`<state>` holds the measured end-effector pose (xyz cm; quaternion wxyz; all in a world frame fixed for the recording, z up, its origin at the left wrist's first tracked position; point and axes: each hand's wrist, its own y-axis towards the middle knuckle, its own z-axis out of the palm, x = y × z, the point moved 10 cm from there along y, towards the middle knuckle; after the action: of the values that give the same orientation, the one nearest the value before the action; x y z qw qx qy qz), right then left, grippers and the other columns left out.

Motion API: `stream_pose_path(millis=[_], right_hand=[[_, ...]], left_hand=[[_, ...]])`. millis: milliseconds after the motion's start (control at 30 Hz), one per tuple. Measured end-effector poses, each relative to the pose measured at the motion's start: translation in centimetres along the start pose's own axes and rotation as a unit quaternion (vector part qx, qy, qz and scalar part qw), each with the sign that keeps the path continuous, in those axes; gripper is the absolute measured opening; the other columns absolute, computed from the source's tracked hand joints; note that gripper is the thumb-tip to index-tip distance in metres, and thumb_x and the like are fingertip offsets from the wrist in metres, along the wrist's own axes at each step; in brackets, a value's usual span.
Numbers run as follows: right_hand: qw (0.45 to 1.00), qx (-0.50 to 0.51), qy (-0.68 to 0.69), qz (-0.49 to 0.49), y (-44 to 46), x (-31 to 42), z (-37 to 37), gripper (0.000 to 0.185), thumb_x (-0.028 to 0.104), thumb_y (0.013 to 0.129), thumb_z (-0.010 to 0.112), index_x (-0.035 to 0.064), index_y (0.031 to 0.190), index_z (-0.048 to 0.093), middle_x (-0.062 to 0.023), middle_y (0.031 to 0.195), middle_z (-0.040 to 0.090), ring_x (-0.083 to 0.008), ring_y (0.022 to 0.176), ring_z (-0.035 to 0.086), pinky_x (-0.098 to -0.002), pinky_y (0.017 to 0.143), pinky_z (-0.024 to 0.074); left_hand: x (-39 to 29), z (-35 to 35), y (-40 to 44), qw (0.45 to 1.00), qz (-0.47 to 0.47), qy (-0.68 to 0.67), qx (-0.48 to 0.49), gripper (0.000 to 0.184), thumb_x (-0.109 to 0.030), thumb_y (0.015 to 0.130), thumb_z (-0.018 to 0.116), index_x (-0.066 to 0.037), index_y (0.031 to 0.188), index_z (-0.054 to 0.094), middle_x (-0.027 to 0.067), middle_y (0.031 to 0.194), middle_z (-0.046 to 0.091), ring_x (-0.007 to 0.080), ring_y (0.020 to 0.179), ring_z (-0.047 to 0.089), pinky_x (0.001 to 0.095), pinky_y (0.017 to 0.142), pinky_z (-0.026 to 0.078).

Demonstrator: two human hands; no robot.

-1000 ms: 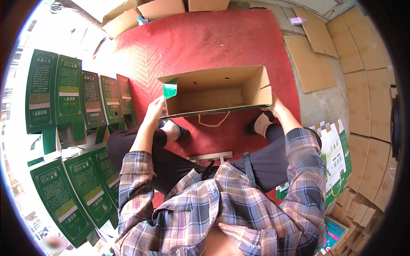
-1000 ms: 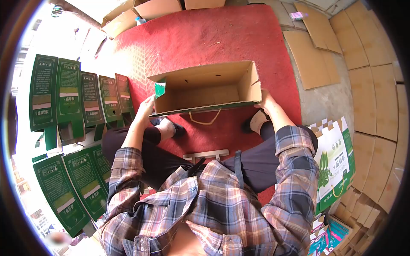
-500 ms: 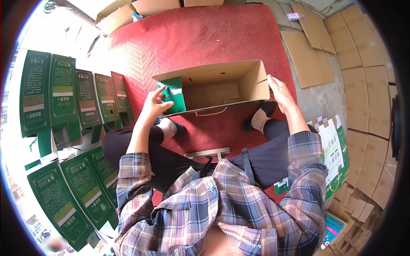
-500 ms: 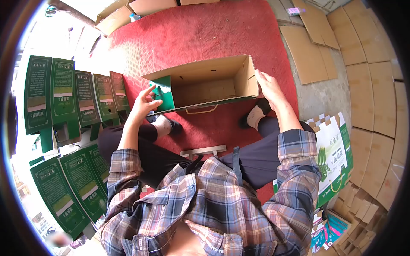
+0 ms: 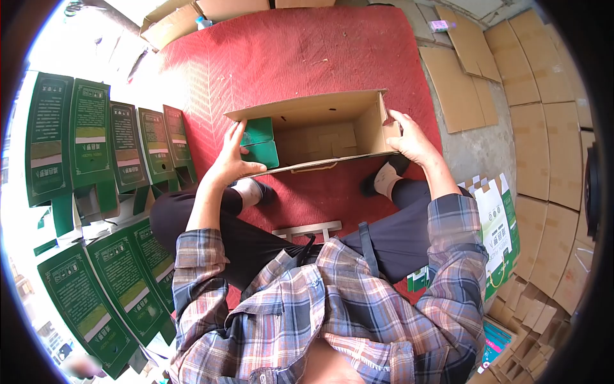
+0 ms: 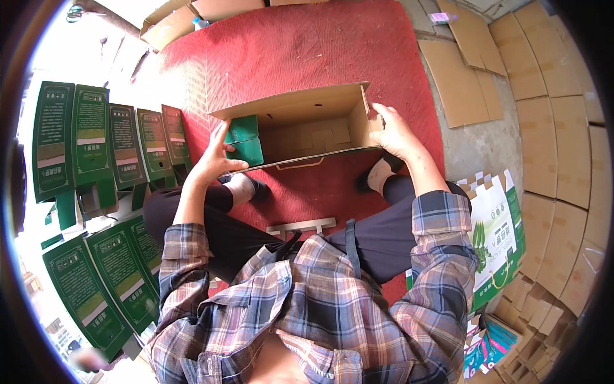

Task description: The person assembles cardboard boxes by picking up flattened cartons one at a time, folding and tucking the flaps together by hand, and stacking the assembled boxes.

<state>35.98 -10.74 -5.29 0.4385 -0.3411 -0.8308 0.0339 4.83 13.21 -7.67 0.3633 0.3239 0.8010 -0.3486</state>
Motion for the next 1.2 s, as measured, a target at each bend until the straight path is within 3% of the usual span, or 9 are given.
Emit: stream_pose_path(millis=[233, 400, 500, 567, 700, 800, 967, 1067, 1200], right_hand=[[0.997, -0.005, -0.054, -0.054, -0.2, 2.5, 1.9, 0.074, 0.012, 0.072, 0.071, 0.008, 0.14, 0.041, -0.0108, 0.111, 0.048, -0.0207, 0.091, 0.053, -0.0344, 0.087, 0.0468], [0.991, 0.131, 0.022, 0.019, 0.4, 1.9, 4.4, 0.074, 0.028, 0.082, 0.069, 0.0095, 0.144, 0.035, -0.0114, 0.12, 0.05, -0.0198, 0.096, 0.054, -0.0311, 0.085, 0.0474], [0.981, 0.158, 0.094, 0.068, 1.2, 0.5, 5.0, 0.076, 0.035, 0.084, 0.067, 0.0075, 0.145, 0.033, -0.0148, 0.13, 0.05, -0.0213, 0.106, 0.056, -0.0334, 0.084, 0.0488], [0.981, 0.168, 0.072, 0.067, 1.4, 0.7, 5.0, 0.078, 0.038, 0.086, 0.064, 0.0048, 0.147, 0.029, -0.0156, 0.13, 0.052, -0.0218, 0.105, 0.057, -0.034, 0.088, 0.0474], [0.977, 0.169, 0.091, 0.089, 1.7, 0.8, 4.8, 0.077, 0.045, 0.09, 0.058, 0.0042, 0.147, 0.026, -0.017, 0.131, 0.053, -0.0238, 0.107, 0.059, -0.0389, 0.099, 0.0404], [0.973, 0.165, 0.131, 0.099, 1.9, 0.8, 4.7, 0.072, 0.06, 0.092, 0.046, 0.0134, 0.145, 0.035, -0.0145, 0.131, 0.053, -0.0207, 0.109, 0.058, -0.0392, 0.089, 0.0434], [0.973, 0.124, 0.173, 0.094, 2.7, -0.4, 4.7, 0.062, 0.053, 0.09, 0.055, 0.0083, 0.132, 0.051, -0.0168, 0.128, 0.057, -0.0286, 0.112, 0.058, -0.0391, 0.092, 0.0457], [0.969, -0.089, -0.212, -0.09, 2.6, 2.3, 2.1, 0.053, 0.029, 0.076, 0.074, 0.0117, 0.124, 0.057, -0.0136, 0.117, 0.06, -0.0344, 0.108, 0.057, -0.0416, 0.091, 0.0473], [0.916, -0.061, -0.356, -0.177, -0.4, 5.6, 5.1, 0.075, 0.027, 0.063, 0.083, 0.012, 0.129, 0.05, -0.0115, 0.129, 0.047, -0.0305, 0.124, 0.042, -0.0452, 0.098, 0.0407]], left_hand=[[-1.5, 0.4, 0.0, 0.997, 0.071, 0.016, 0.016, 0.127, -0.015, 0.052, 0.091, -0.012, 0.151, 0.012, 0.0202, 0.153, 0.012, 0.0328, 0.138, 0.025, 0.0382, 0.099, 0.043], [-1.5, 0.4, 0.0, 0.999, 0.05, 0.016, 0.012, 0.127, -0.014, 0.052, 0.091, -0.011, 0.151, 0.011, 0.0219, 0.153, 0.012, 0.0336, 0.141, 0.02, 0.0398, 0.103, 0.041], [-2.2, 0.0, -0.6, 0.997, 0.077, 0.014, 0.005, 0.123, -0.019, 0.056, 0.09, -0.01, 0.151, 0.013, 0.0195, 0.153, 0.017, 0.0337, 0.14, 0.024, 0.0407, 0.103, 0.04], [-1.9, -0.2, -1.4, 0.993, -0.029, -0.108, 0.036, 0.112, -0.023, 0.065, 0.084, -0.014, 0.152, 0.015, 0.0124, 0.155, 0.021, 0.0288, 0.125, 0.045, 0.0362, 0.095, 0.044], [-1.9, 0.1, -3.1, 0.985, -0.007, -0.125, 0.118, 0.104, -0.036, 0.068, 0.083, -0.019, 0.151, 0.022, 0.0148, 0.151, 0.031, 0.0312, 0.131, 0.041, 0.0447, 0.105, 0.034], [-0.8, 0.3, -2.2, 0.996, -0.016, -0.064, 0.059, 0.078, -0.029, 0.076, 0.079, -0.016, 0.143, 0.041, 0.0171, 0.137, 0.05, 0.027, 0.123, 0.05, 0.0376, 0.099, 0.041], [1.1, -1.0, -0.1, 0.994, -0.033, -0.048, -0.087, 0.054, -0.022, 0.078, 0.077, -0.01, 0.127, 0.057, 0.0148, 0.11, 0.064, 0.0226, 0.102, 0.061, 0.034, 0.09, 0.048], [0.0, -1.3, -0.1, 0.976, 0.021, 0.127, -0.177, 0.054, -0.017, 0.073, 0.077, -0.012, 0.123, 0.058, 0.0147, 0.111, 0.06, 0.0298, 0.108, 0.055, 0.0382, 0.09, 0.047], [-3.5, 0.0, -0.7, 0.919, 0.11, 0.301, -0.231, 0.06, -0.017, 0.066, 0.079, -0.016, 0.123, 0.058, 0.0119, 0.121, 0.051, 0.0342, 0.114, 0.047, 0.0443, 0.094, 0.042]])
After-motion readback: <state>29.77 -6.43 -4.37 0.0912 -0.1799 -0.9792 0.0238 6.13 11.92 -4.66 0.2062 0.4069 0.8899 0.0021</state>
